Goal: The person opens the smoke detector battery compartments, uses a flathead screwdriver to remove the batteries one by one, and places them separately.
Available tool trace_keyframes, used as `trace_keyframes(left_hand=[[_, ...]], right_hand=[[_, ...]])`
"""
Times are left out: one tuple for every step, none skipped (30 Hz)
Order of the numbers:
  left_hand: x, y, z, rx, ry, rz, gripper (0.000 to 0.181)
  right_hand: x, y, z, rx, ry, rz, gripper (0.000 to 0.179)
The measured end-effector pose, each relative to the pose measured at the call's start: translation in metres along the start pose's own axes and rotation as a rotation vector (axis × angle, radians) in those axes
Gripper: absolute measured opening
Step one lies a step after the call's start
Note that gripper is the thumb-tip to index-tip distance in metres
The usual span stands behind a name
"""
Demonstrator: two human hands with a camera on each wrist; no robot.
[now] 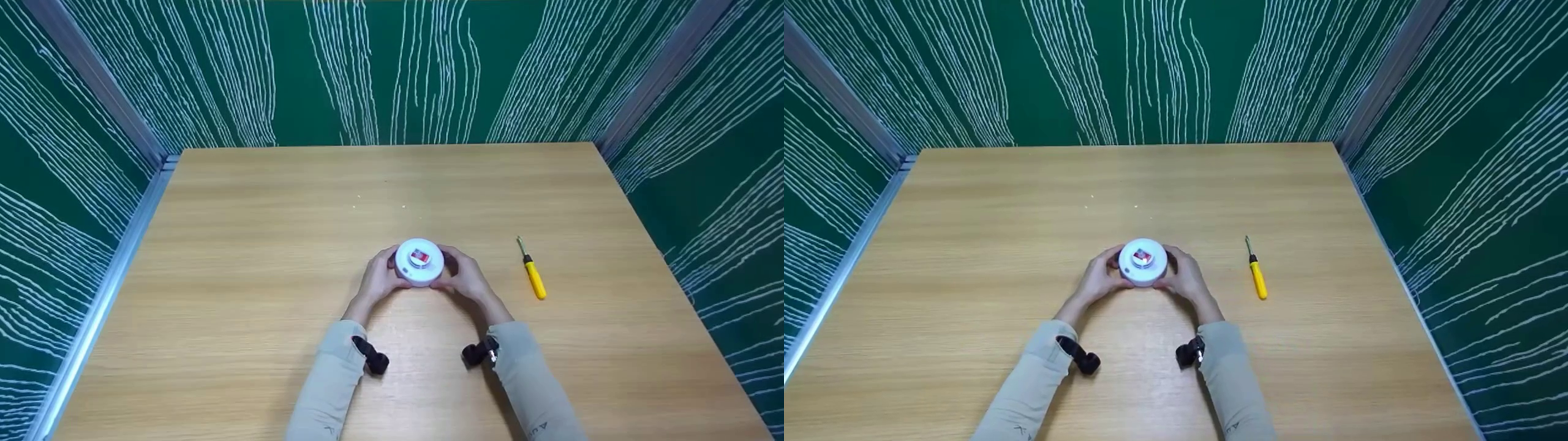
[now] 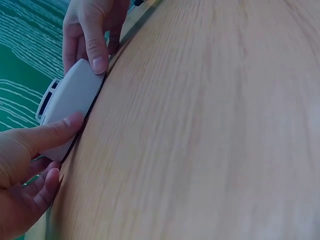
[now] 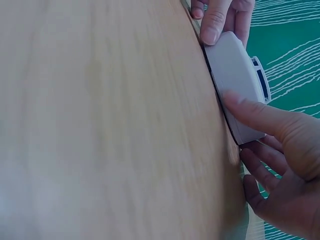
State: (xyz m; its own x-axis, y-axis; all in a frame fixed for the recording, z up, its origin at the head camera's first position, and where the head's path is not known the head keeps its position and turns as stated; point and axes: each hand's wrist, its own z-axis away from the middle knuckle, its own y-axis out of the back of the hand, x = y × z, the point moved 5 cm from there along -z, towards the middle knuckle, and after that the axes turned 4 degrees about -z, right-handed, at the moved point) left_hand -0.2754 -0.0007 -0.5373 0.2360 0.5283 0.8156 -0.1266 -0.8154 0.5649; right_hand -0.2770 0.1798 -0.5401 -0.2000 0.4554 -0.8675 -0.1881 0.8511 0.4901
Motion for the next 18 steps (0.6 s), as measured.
trace_keyframes(left_hand=[[0.001,0.0,0.0,0.001,-0.006,0.003,0.08],[0.001,0.0,0.0,0.004,-0.014,0.004,0.08],[0.002,0.001,0.0,0.008,-0.027,0.007,0.079],[0.003,0.001,0.001,0.01,-0.038,0.012,0.078],[0.003,0.001,0.001,0.012,-0.047,0.017,0.078],[0.003,0.001,0.001,0.012,-0.053,0.021,0.078],[0.003,0.001,0.001,0.01,-0.058,0.027,0.078],[0.003,0.001,0.002,0.009,-0.063,0.033,0.077],[0.003,0.001,0.002,0.008,-0.07,0.038,0.076],[0.003,0.001,0.003,0.005,-0.071,0.043,0.075],[0.004,0.001,0.003,0.003,-0.073,0.045,0.075],[0.004,0.002,0.004,-0.001,-0.074,0.05,0.074],[0.004,0.002,0.004,-0.004,-0.077,0.057,0.073],[0.005,0.002,0.005,-0.008,-0.076,0.064,0.073],[0.005,0.002,0.005,-0.012,-0.075,0.075,0.073],[0.005,0.003,0.006,-0.015,-0.074,0.084,0.073],[0.005,0.003,0.006,-0.017,-0.071,0.096,0.073],[0.006,0.003,0.007,-0.018,-0.071,0.111,0.073]], right_hand=[[0.0,0.0,0.0,0.001,0.005,-0.002,0.078],[0.0,0.001,0.001,0.003,0.007,-0.012,0.077],[-0.005,0.002,0.002,0.003,0.003,-0.024,0.076],[-0.011,0.003,0.004,0.002,0.008,-0.037,0.075],[-0.012,0.004,0.005,0.001,0.015,-0.053,0.075],[-0.012,0.004,0.005,0.001,0.014,-0.066,0.075],[-0.013,0.005,0.006,0.001,0.005,-0.074,0.074],[-0.014,0.005,0.007,-0.001,-0.002,-0.08,0.074],[-0.014,0.006,0.007,-0.001,-0.009,-0.083,0.074],[-0.009,0.006,0.006,0.002,-0.006,-0.081,0.074],[-0.004,0.005,0.005,0.005,-0.012,-0.084,0.075],[-0.004,0.006,0.006,0.007,-0.019,-0.087,0.075],[-0.004,0.006,0.006,0.008,-0.02,-0.093,0.075],[-0.004,0.006,0.007,0.008,-0.018,-0.105,0.074],[-0.004,0.007,0.007,0.012,-0.02,-0.119,0.074],[-0.004,0.007,0.008,0.012,-0.025,-0.131,0.073],[-0.004,0.007,0.008,0.015,-0.036,-0.145,0.072],[-0.004,0.007,0.009,0.014,-0.041,-0.152,0.071]])
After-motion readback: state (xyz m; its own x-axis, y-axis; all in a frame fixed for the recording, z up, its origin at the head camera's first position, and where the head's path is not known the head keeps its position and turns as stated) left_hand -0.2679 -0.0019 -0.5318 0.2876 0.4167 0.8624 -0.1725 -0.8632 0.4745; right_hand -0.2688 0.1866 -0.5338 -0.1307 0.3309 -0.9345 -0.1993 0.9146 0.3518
